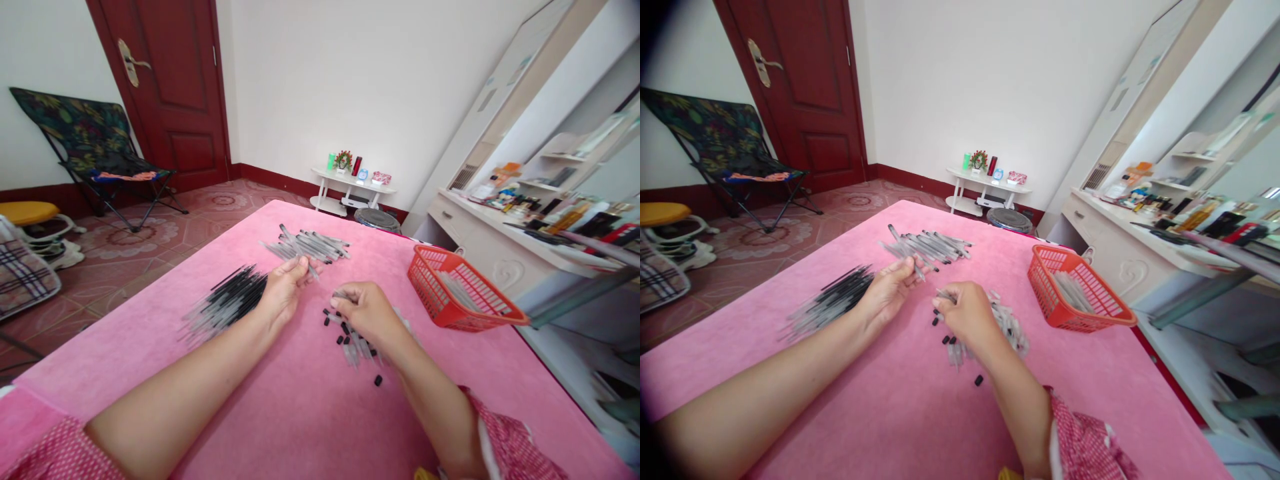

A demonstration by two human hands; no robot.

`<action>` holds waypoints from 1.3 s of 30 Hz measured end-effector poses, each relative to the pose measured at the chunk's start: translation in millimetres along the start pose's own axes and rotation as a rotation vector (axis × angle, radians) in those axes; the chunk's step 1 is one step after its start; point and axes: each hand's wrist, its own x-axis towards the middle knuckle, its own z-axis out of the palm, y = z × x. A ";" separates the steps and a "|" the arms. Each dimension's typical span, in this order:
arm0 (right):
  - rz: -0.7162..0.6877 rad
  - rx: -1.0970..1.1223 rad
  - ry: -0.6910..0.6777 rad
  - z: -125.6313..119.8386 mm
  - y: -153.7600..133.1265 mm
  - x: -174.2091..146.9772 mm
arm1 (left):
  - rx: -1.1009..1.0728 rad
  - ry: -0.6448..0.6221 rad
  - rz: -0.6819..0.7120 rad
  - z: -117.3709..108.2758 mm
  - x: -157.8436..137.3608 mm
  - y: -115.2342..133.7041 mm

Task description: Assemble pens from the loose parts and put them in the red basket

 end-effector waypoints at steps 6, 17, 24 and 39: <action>0.077 -0.641 0.087 -28.3 -1.1 -4.0 | 0.097 -0.066 -0.128 -0.8 -4.0 -2.3; -0.076 0.307 0.248 -19.2 0.9 8.5 | 0.403 -0.327 -0.183 14.2 -24.7 -12.1; -0.065 0.319 0.143 -30.9 -9.9 1.0 | 0.461 -0.318 -0.034 19.3 -24.9 -5.7; -0.113 -0.183 -0.044 -40.0 -5.9 -1.7 | 0.700 -0.254 0.369 9.6 -8.8 3.1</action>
